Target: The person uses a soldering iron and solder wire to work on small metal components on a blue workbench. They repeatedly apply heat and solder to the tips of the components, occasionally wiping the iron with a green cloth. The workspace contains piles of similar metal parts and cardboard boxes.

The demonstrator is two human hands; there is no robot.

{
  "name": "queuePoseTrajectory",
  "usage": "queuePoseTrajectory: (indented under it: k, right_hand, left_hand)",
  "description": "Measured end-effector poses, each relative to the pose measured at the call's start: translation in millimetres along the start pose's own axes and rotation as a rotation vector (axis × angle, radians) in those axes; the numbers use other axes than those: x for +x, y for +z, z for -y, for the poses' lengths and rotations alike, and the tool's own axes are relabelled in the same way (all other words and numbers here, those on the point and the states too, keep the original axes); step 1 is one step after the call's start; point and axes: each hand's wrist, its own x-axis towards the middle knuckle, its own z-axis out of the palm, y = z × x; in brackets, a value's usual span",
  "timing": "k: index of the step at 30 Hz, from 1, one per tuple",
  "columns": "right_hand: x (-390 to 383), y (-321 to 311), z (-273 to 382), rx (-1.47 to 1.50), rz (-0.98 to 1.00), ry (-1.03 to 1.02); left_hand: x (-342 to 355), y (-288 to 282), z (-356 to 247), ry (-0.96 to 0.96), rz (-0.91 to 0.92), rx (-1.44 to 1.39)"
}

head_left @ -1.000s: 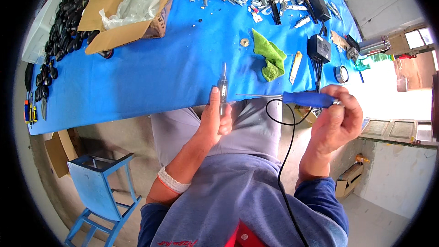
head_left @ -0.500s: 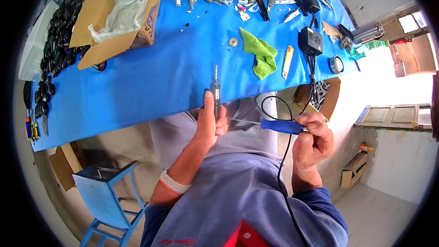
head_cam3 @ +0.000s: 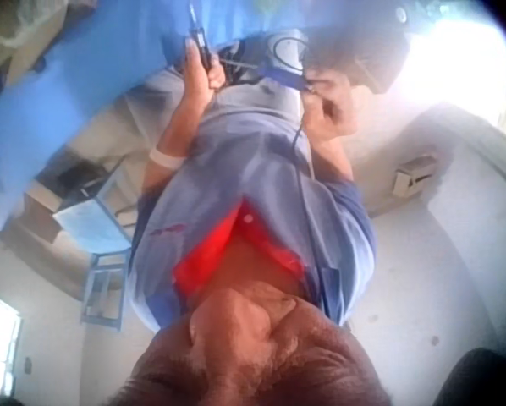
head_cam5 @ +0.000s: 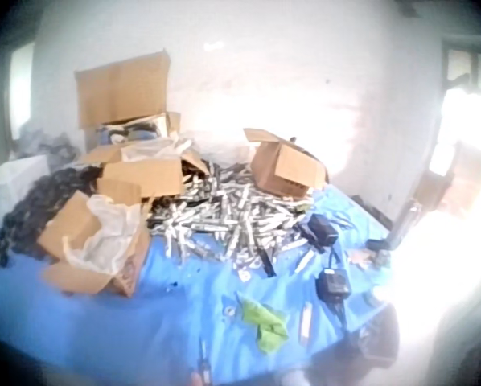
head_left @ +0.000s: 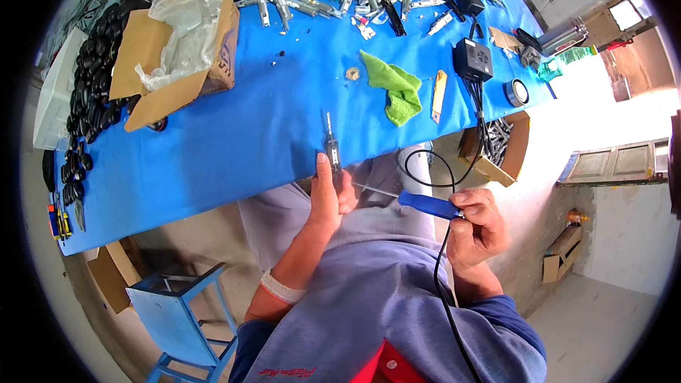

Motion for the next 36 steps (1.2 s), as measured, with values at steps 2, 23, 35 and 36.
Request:
queuePoseTrajectory:
  k: [2,23,35,36]
  right_hand:
    - [-1.2,-1.7,0.3,-0.035,0.033,-0.009]
    - [-24.1,1.3,-1.4,-0.072,-0.058,0.06]
    - [-26.7,-2.7,-3.5,-0.056,-0.118,0.137]
    - [-26.9,-3.1,-4.7,-0.031,-0.135,0.149]
  left_hand:
    - [-0.2,-0.1,0.8,0.016,-0.006,0.01]
    - [4.5,1.5,8.8,0.062,0.009,0.006]
    - [5.7,5.2,9.5,0.062,0.021,0.007]
    - [5.4,5.2,9.0,0.056,0.032,0.005]
